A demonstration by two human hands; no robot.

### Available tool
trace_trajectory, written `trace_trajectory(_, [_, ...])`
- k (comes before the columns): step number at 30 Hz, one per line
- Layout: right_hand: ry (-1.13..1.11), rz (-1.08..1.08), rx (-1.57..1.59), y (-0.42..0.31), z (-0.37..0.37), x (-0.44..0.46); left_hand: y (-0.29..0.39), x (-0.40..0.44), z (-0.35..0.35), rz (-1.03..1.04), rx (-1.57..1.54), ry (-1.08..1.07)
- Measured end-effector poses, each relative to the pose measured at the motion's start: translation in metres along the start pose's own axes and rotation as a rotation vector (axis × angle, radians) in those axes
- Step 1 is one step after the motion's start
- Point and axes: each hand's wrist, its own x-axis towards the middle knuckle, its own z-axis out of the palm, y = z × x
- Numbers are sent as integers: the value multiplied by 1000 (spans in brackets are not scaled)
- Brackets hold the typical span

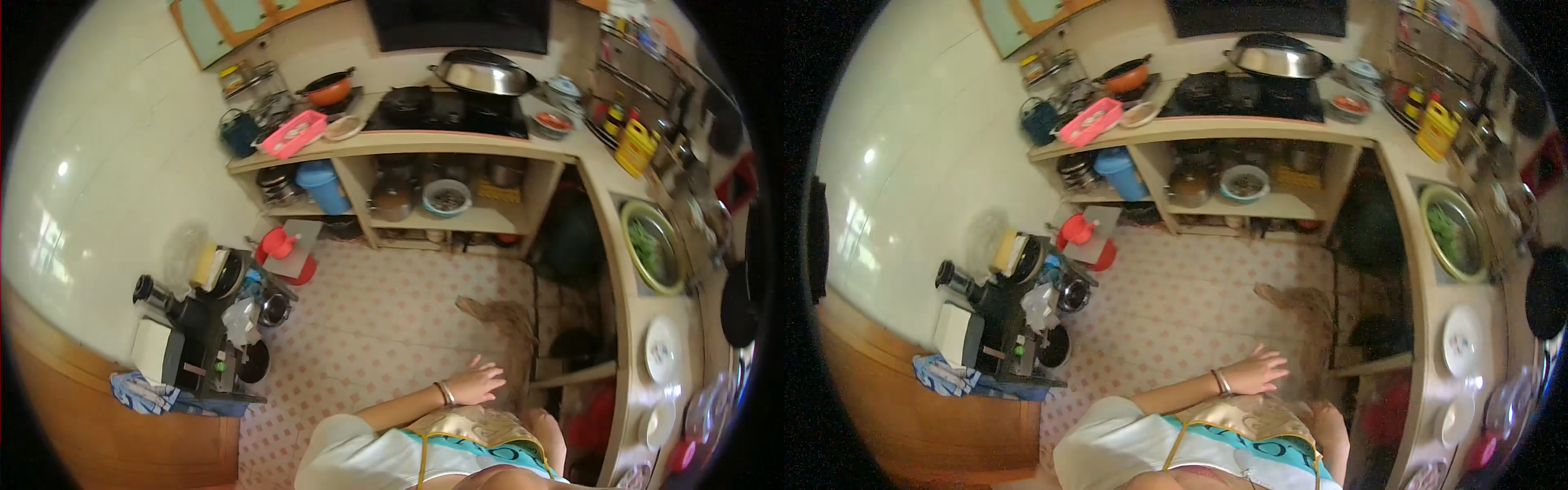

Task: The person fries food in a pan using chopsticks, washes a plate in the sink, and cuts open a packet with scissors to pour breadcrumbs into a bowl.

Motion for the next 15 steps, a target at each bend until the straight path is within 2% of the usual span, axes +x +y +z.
trace_trajectory(2, [100, -76, -10, -34, -4, 58, -51, -36, -20, -164, 13, 83])
trace_trajectory(4, [63, -105, 18, -59, -25, 109, -112, -70, -31, -311, 5, 152])
trace_trajectory(9, [-47, -100, -119, -125, -68, 255, -216, -157, -91, -760, -47, 389])
trace_trajectory(12, [154, -289, 59, -161, -61, 384, -281, -213, -88, -941, -86, 401])
trace_trajectory(14, [114, -366, 247, -214, -62, 483, -316, -242, -108, -1067, -124, 438])
trace_trajectory(15, [244, -534, 104, -222, -39, 554, -319, -257, -116, -1175, -138, 465])
